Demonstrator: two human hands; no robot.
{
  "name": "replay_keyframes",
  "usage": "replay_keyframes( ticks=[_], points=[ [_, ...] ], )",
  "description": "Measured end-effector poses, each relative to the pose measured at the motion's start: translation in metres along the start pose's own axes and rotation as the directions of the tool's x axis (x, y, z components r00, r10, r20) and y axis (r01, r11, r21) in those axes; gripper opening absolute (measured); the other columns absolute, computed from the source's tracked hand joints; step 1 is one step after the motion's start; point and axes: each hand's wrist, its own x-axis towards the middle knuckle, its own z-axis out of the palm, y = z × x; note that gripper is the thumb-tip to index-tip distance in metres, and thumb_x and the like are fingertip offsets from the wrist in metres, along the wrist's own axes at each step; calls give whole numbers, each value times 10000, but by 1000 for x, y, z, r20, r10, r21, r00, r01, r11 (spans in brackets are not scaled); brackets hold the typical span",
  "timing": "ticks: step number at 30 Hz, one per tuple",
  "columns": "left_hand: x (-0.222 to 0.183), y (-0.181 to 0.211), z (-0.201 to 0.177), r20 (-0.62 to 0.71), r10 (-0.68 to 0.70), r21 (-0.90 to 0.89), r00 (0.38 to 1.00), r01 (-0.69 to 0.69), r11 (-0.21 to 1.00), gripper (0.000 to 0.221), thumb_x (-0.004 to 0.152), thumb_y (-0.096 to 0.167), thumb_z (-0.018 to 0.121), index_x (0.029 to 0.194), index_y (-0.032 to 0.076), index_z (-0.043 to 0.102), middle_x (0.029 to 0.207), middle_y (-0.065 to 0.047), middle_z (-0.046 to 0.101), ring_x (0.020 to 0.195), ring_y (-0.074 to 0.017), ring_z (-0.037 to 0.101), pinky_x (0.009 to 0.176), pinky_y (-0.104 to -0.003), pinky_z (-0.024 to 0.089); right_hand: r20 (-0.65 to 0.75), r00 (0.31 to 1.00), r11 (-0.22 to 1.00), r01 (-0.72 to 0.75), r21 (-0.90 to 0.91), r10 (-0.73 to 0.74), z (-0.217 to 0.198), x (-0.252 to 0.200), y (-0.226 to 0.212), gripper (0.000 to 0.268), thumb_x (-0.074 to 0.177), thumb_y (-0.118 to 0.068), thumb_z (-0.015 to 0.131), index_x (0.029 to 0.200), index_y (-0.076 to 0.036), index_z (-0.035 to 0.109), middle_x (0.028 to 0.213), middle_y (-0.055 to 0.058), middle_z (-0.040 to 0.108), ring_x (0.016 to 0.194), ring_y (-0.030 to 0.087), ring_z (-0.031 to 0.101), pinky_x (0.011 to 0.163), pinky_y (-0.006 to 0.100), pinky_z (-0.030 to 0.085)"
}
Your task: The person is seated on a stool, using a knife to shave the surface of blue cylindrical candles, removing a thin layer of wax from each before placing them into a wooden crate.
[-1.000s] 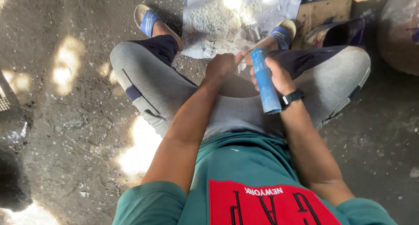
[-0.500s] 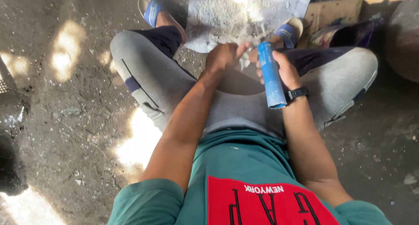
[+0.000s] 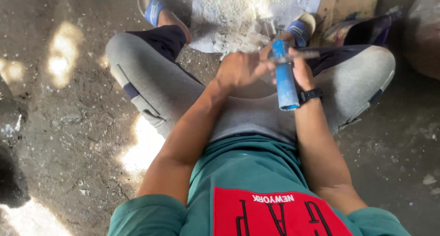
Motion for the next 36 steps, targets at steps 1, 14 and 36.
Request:
replay_keyframes(
  ticks=[1,14,36],
  points=[
    [7,-4,9,12,9,-4,1000,-9,1000,632,773,621,312,803,71,622,679,-193,625,722,-364,624,623,-452,492,-14,1000,1000,-1,7,2,2,-1,-6,418,787,-486,520,863,-77,483,750,122,619,620,218,635,530,350,555],
    [7,-14,18,-32,111,96,993,-108,990,538,793,569,303,744,116,589,571,-169,595,632,-349,632,540,-435,490,23,999,999,23,-25,-22,6,4,-8,446,707,-531,559,750,-87,546,611,95,580,500,198,599,472,325,552],
    [12,-22,20,-125,260,192,957,-234,953,692,748,711,174,641,106,493,399,-10,442,323,-170,498,282,-308,371,-32,999,997,-5,76,8,10,0,-10,518,650,-569,483,857,-98,543,658,46,569,508,139,542,423,237,468]
  ],
)
